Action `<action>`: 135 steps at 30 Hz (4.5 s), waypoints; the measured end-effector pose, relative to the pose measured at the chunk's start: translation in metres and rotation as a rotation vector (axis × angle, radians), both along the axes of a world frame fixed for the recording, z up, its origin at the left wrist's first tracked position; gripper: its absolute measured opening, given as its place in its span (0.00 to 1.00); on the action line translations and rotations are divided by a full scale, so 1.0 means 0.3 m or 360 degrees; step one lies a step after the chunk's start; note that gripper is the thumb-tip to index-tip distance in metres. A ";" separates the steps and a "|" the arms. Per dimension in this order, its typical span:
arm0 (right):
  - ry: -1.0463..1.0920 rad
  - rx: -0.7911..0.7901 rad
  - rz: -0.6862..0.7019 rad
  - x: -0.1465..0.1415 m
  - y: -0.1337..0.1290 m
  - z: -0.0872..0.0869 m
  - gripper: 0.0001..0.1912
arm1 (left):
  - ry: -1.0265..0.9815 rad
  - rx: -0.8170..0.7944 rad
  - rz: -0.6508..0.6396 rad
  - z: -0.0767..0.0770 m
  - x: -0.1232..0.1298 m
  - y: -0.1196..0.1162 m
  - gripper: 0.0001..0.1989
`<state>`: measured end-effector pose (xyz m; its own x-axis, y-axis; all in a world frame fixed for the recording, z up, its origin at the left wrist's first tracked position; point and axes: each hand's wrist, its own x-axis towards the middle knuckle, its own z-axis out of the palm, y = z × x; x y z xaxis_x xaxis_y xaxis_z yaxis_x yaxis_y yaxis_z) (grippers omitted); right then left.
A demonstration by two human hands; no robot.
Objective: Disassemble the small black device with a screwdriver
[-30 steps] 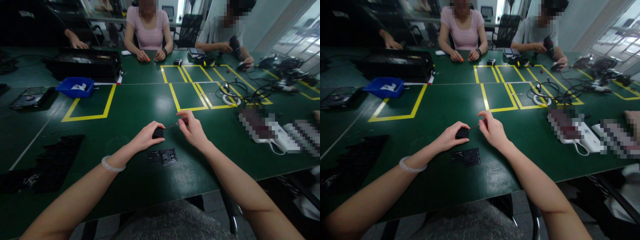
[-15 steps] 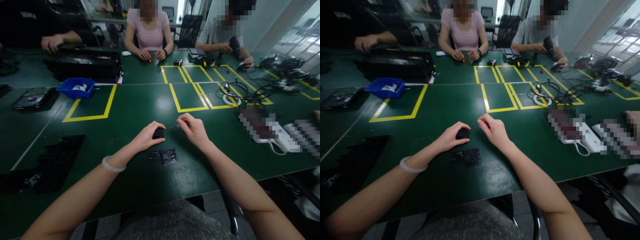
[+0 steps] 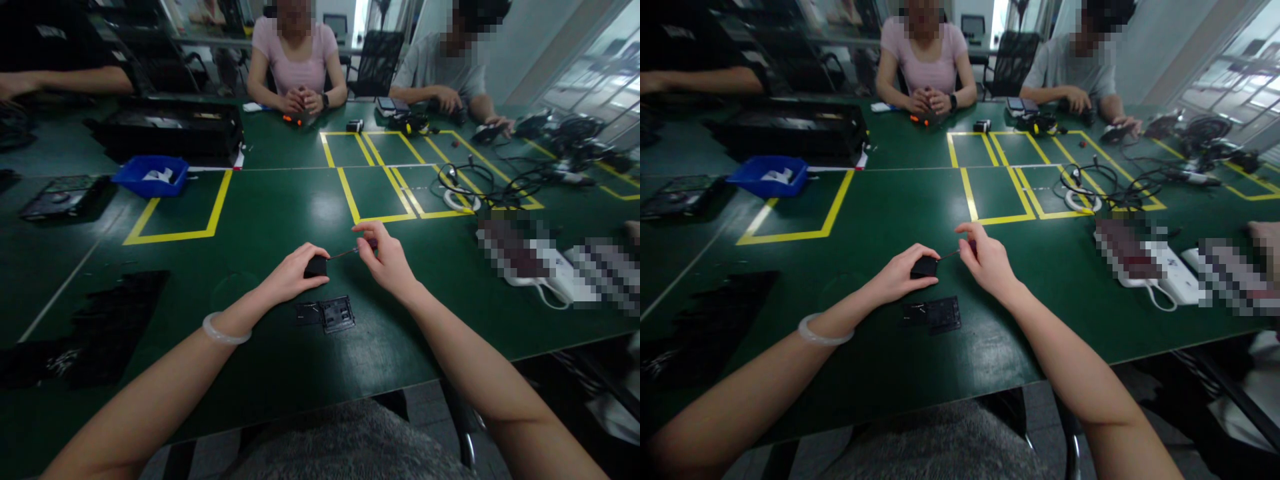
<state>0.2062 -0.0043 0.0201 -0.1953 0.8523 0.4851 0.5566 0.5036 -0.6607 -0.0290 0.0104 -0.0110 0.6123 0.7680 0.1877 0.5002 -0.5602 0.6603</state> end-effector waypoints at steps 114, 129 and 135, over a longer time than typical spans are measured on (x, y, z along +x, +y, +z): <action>0.0034 0.0061 -0.0011 -0.011 -0.001 -0.019 0.06 | 0.0021 -0.0028 -0.0018 0.001 -0.005 0.007 0.18; -0.0053 0.0087 -0.0014 -0.013 -0.006 0.005 0.08 | 0.0038 0.0020 -0.0015 0.002 -0.001 0.002 0.18; -0.0062 0.0133 0.0004 -0.010 -0.008 0.011 0.09 | 0.0056 0.0064 -0.0018 0.008 0.002 -0.002 0.18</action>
<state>0.2031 -0.0066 0.0235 -0.2177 0.8085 0.5467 0.5797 0.5578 -0.5940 -0.0285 0.0097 -0.0087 0.6277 0.7534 0.1961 0.5164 -0.5915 0.6193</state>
